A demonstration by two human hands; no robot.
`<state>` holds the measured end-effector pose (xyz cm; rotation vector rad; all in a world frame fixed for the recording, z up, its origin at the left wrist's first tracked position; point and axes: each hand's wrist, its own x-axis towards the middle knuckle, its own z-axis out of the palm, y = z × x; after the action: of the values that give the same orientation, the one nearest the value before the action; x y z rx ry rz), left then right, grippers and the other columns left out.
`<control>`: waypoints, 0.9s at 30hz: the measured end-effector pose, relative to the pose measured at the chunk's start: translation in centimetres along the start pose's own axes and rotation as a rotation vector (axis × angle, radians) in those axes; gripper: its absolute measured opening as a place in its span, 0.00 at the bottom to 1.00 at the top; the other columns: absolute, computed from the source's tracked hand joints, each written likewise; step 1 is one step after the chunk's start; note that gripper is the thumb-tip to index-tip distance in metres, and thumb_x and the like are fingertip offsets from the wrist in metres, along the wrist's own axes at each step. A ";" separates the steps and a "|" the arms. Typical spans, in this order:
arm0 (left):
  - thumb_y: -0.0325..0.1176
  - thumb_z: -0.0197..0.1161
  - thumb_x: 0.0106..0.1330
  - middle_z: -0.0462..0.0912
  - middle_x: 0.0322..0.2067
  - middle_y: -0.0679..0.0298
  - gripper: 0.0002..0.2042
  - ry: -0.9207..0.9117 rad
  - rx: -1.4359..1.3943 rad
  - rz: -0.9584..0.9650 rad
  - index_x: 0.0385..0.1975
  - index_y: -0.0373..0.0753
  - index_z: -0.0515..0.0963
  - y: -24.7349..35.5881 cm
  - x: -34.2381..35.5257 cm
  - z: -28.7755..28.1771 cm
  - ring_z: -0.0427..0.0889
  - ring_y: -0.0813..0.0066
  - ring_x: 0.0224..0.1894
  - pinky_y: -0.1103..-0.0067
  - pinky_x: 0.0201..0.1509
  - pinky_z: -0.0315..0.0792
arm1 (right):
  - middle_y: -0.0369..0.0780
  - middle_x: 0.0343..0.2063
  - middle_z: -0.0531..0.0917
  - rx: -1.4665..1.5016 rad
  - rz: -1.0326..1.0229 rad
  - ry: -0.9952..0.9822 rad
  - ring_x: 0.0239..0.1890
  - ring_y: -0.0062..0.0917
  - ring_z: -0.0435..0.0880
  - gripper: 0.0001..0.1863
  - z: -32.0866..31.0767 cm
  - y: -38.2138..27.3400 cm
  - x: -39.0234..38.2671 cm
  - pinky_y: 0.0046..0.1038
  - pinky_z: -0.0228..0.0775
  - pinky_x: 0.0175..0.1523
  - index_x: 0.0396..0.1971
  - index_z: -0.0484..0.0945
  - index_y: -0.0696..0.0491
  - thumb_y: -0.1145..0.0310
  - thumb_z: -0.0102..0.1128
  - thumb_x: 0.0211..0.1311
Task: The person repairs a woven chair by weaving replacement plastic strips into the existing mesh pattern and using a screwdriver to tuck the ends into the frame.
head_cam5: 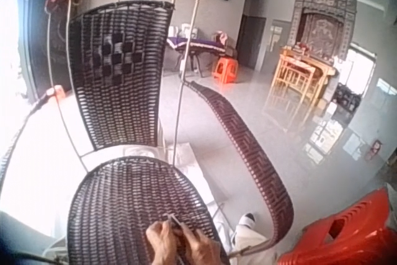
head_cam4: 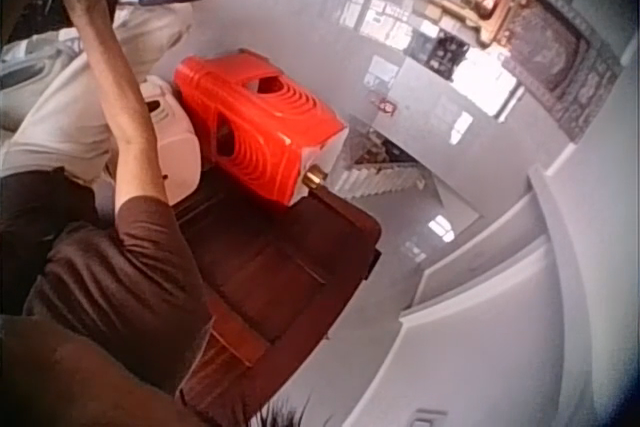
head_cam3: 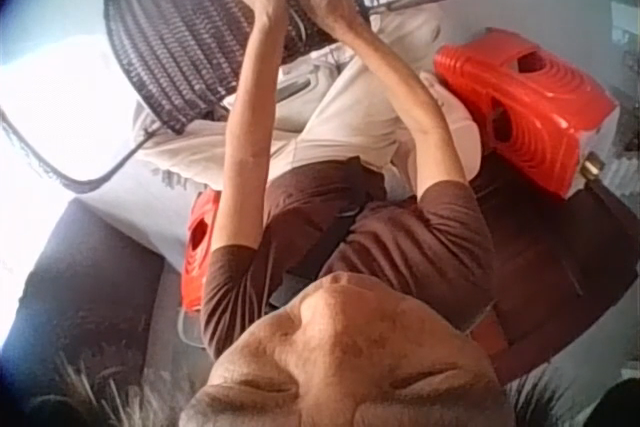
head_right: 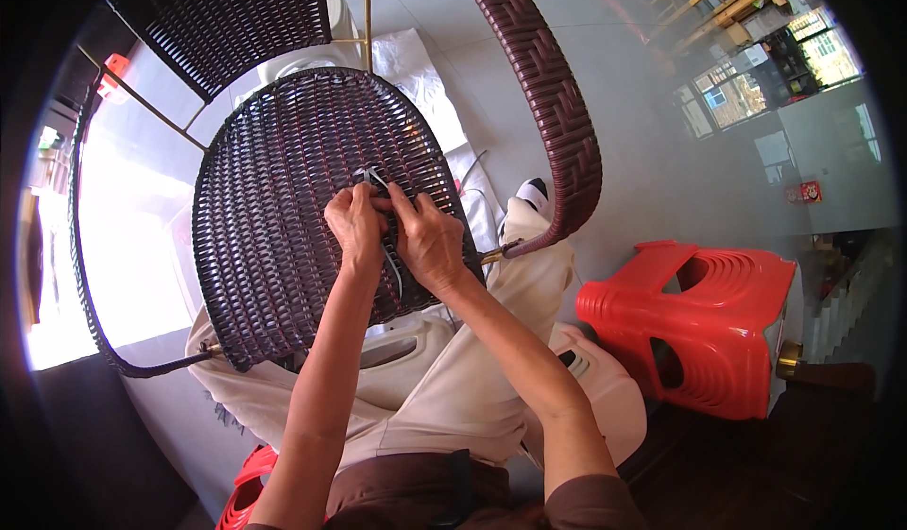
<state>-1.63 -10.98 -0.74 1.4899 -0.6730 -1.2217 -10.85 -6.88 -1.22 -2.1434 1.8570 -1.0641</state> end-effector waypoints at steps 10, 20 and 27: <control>0.30 0.53 0.58 0.77 0.13 0.57 0.12 0.061 0.075 0.029 0.20 0.25 0.74 -0.3 0.5 0.3 0.71 0.78 0.11 0.80 0.14 0.65 | 0.43 0.22 0.77 0.010 0.011 0.048 0.20 0.36 0.79 0.16 0.1 -0.2 0.0 0.32 0.69 0.23 0.44 0.77 0.54 0.76 0.55 0.54; 0.29 0.52 0.59 0.78 0.14 0.57 0.11 0.036 0.048 0.017 0.24 0.24 0.75 0.0 0.1 0.4 0.72 0.79 0.11 0.81 0.14 0.66 | 0.42 0.22 0.77 0.012 0.023 0.050 0.20 0.36 0.79 0.15 0.1 -0.1 -0.2 0.32 0.69 0.23 0.44 0.77 0.54 0.77 0.55 0.54; 0.29 0.52 0.60 0.78 0.14 0.58 0.11 0.022 0.035 0.029 0.24 0.25 0.75 -0.3 0.3 0.3 0.72 0.78 0.10 0.81 0.13 0.66 | 0.43 0.22 0.77 0.034 0.001 0.057 0.20 0.36 0.78 0.17 0.2 0.0 -0.2 0.32 0.69 0.23 0.44 0.77 0.55 0.78 0.54 0.52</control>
<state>-1.86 -11.22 -1.11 1.5155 -0.7016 -1.1756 -10.75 -6.71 -1.44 -2.1146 1.8500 -1.1599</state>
